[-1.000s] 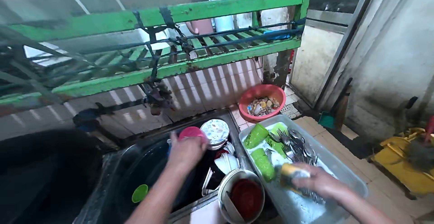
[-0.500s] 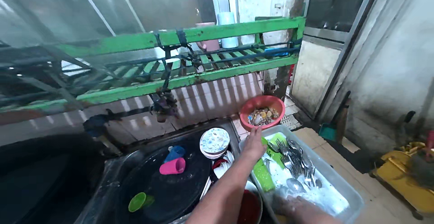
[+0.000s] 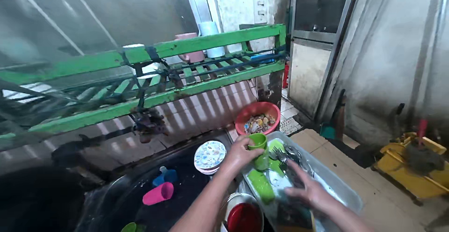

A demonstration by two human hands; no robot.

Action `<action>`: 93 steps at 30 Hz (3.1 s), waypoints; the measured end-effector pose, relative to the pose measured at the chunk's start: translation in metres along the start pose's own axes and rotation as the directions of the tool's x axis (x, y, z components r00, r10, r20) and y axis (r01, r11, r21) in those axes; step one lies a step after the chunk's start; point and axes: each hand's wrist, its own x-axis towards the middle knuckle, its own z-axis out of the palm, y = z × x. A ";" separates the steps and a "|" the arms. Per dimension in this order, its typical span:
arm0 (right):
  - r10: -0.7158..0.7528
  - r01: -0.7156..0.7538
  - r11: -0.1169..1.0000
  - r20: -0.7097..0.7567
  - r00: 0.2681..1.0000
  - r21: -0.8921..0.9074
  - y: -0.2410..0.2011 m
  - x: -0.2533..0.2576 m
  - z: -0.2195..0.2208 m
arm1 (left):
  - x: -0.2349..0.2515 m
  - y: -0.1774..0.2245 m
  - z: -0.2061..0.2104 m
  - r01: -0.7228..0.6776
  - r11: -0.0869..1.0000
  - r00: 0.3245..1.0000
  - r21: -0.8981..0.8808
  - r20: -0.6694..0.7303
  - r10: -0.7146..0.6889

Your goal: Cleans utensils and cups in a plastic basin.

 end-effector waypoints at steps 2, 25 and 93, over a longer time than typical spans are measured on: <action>0.021 -0.018 0.987 -0.018 1.000 0.158 -0.008 0.015 -0.009 | -0.014 0.012 0.007 -0.015 0.981 0.998 -0.195 0.057 0.027; 0.146 0.245 0.725 0.492 0.858 -0.643 0.003 -0.036 0.026 | -0.032 -0.002 0.050 0.446 0.199 0.880 -0.872 0.387 -0.275; -0.034 0.053 0.701 0.042 0.999 -0.711 -0.023 0.028 0.025 | -0.030 0.019 0.117 0.237 0.357 0.919 -0.904 0.089 -0.385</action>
